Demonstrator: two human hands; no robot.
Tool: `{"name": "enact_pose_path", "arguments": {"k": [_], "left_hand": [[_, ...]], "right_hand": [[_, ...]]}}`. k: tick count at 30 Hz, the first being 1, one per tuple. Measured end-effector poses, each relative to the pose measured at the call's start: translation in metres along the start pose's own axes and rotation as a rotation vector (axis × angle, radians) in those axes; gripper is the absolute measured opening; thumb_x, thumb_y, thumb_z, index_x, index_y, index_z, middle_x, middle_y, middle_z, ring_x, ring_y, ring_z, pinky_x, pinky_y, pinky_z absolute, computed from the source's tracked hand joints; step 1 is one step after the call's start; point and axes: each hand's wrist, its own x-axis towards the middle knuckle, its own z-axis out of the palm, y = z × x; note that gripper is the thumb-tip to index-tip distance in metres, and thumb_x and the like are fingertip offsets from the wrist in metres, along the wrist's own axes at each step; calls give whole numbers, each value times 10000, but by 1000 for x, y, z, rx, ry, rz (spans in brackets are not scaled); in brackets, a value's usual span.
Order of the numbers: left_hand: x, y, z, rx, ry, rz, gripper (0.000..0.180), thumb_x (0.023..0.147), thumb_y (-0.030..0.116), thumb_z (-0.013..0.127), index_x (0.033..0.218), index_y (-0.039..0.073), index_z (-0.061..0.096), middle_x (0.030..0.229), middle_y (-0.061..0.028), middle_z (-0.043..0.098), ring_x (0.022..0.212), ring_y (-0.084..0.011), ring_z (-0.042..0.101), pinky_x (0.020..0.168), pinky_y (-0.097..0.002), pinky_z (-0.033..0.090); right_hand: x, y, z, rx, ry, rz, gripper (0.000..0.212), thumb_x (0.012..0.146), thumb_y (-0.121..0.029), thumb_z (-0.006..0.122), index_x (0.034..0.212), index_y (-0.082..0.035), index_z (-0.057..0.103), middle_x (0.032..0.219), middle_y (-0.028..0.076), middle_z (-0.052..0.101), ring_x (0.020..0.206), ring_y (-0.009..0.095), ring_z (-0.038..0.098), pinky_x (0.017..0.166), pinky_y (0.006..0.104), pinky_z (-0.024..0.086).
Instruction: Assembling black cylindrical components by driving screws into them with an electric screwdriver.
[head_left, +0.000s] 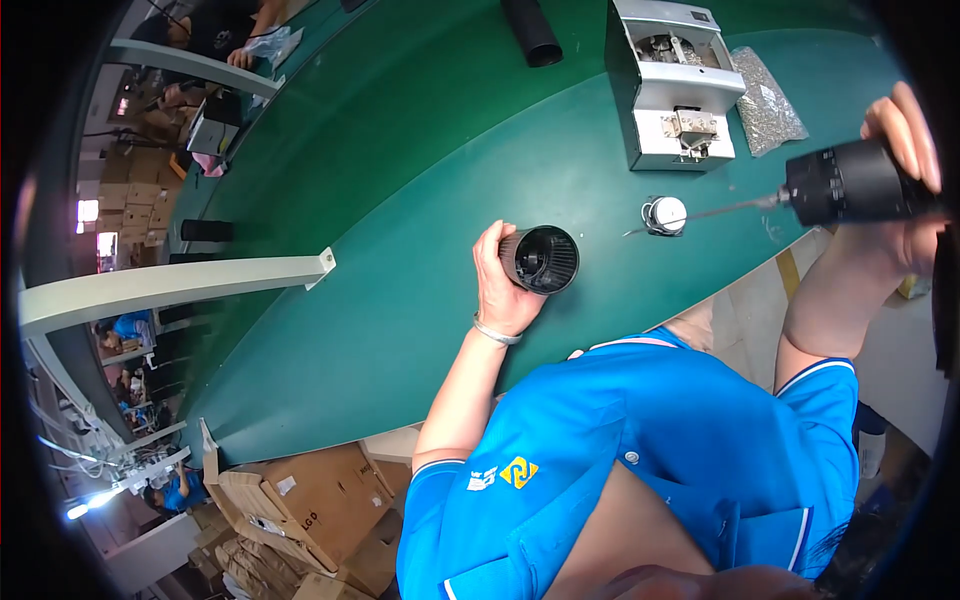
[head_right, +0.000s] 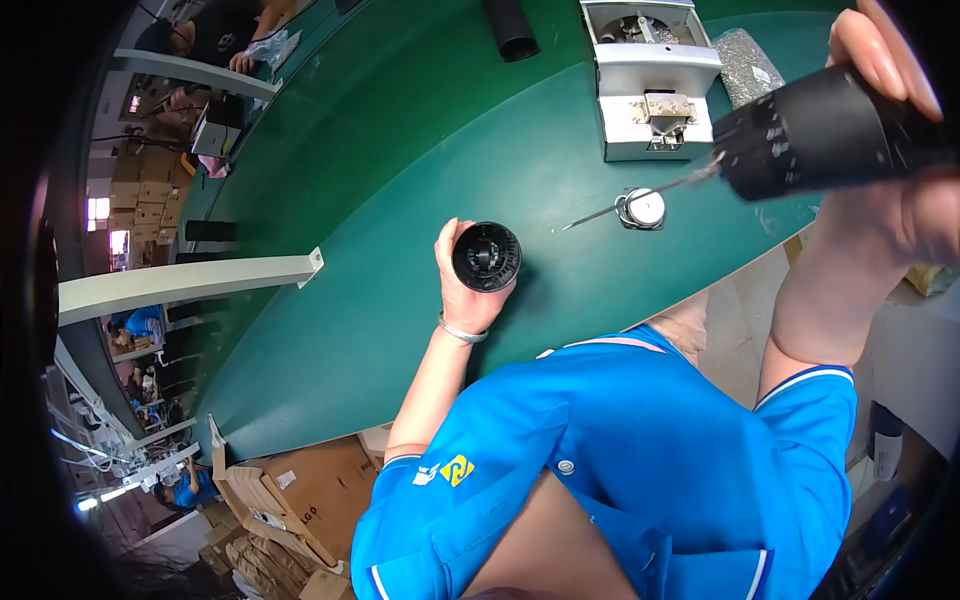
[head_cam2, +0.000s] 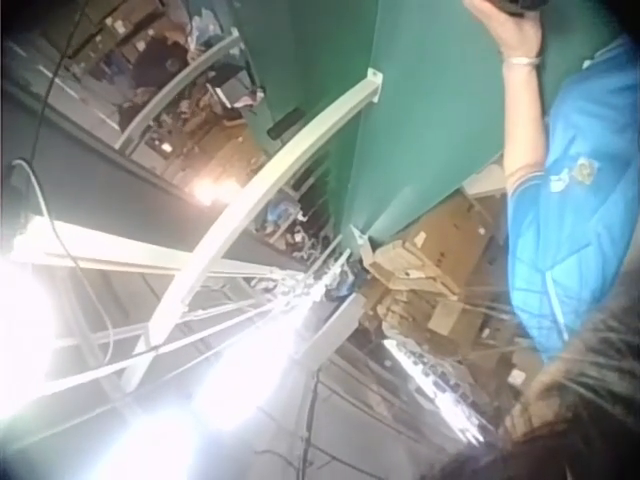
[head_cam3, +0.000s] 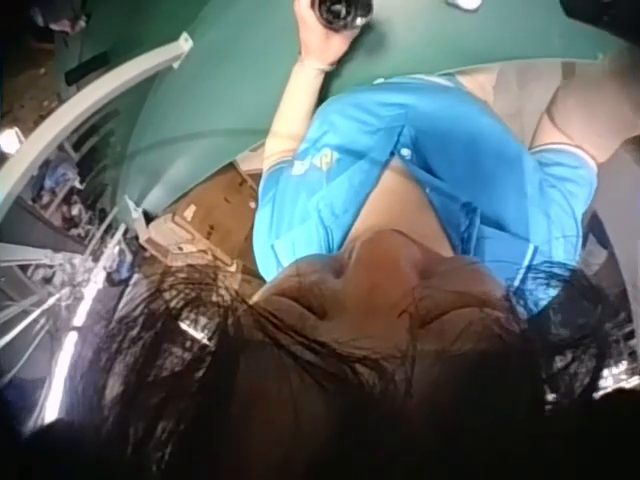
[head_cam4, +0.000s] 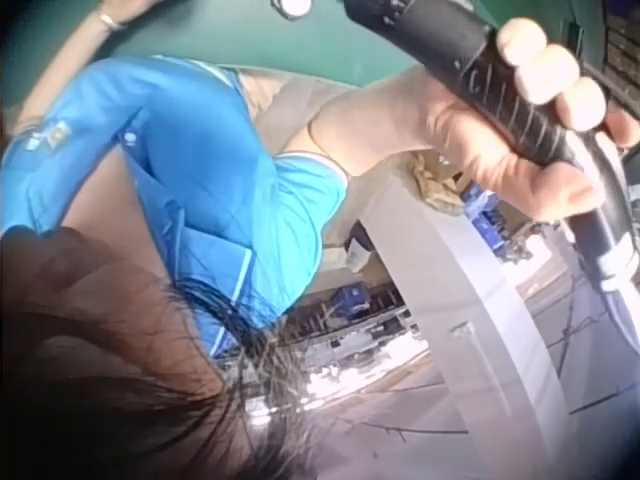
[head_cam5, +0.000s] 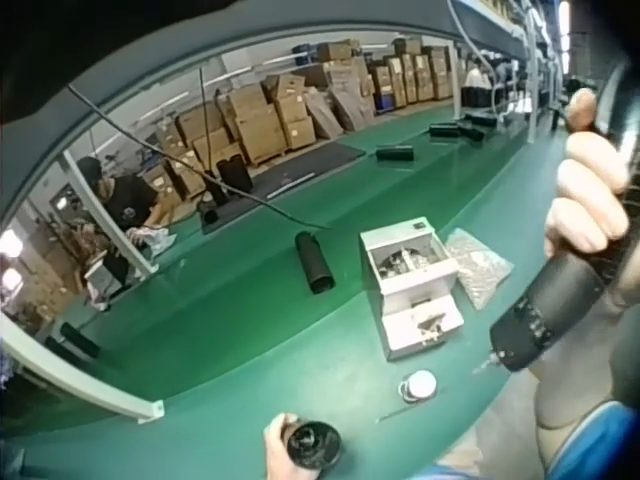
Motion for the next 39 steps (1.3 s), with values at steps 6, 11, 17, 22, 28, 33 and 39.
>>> {"name": "enact_pose_path", "arguments": {"k": [6, 11, 17, 22, 28, 33, 39], "left_hand": [[2, 3, -1, 193, 6, 119, 710, 509, 77, 783, 1104, 34, 398, 1037, -111, 499, 906, -235, 516, 842, -307, 393], [-10, -7, 2, -62, 110, 26, 668, 518, 88, 777, 1077, 36, 417, 1003, -110, 518, 871, -227, 530, 815, -305, 411], [-1, 1, 5, 101, -5, 60, 667, 512, 105, 783, 1068, 31, 423, 987, -114, 531, 859, -234, 543, 785, -299, 432], [-2, 7, 2, 34, 9, -46, 614, 510, 6, 721, 1055, 24, 439, 1006, -119, 529, 860, -250, 534, 775, -304, 429], [-2, 7, 5, 51, 6, -60, 608, 510, 6, 720, 1051, 21, 443, 993, -117, 534, 848, -249, 537, 770, -302, 432], [-1, 9, 5, 59, 14, -84, 600, 508, 7, 721, 1042, 21, 451, 981, -113, 538, 846, -246, 538, 766, -300, 433], [-1, 8, 6, 63, 17, -87, 590, 505, 8, 723, 1032, 21, 458, 972, -109, 542, 839, -244, 539, 760, -298, 435]], "right_hand": [[4, 48, 43, -51, 21, 54, 608, 774, -316, 561, 1256, -74, 281, 939, 96, 537, 736, 188, 563, 601, 331, 495], [6, 91, 88, -75, 16, 128, 613, 758, -261, 584, 1240, -41, 275, 873, 82, 534, 682, 167, 548, 570, 298, 477], [-8, 95, 88, -128, 36, 199, 622, 740, -195, 610, 1222, -2, 267, 792, 67, 530, 619, 141, 530, 533, 259, 456], [-2, 123, 88, -165, 43, 243, 630, 728, -151, 628, 1209, 24, 262, 739, 56, 527, 576, 124, 518, 508, 233, 442], [0, 125, 87, -246, 31, 264, 573, 706, -71, 590, 1176, 29, 278, 725, 62, 519, 571, 138, 510, 510, 239, 444], [-1, 127, 88, -273, 40, 299, 553, 669, -4, 533, 1162, 33, 284, 718, 65, 515, 562, 146, 503, 510, 243, 446], [-2, 131, 86, -273, 37, 293, 547, 636, 37, 481, 1148, 35, 289, 708, 65, 514, 556, 150, 498, 508, 247, 446]]}}
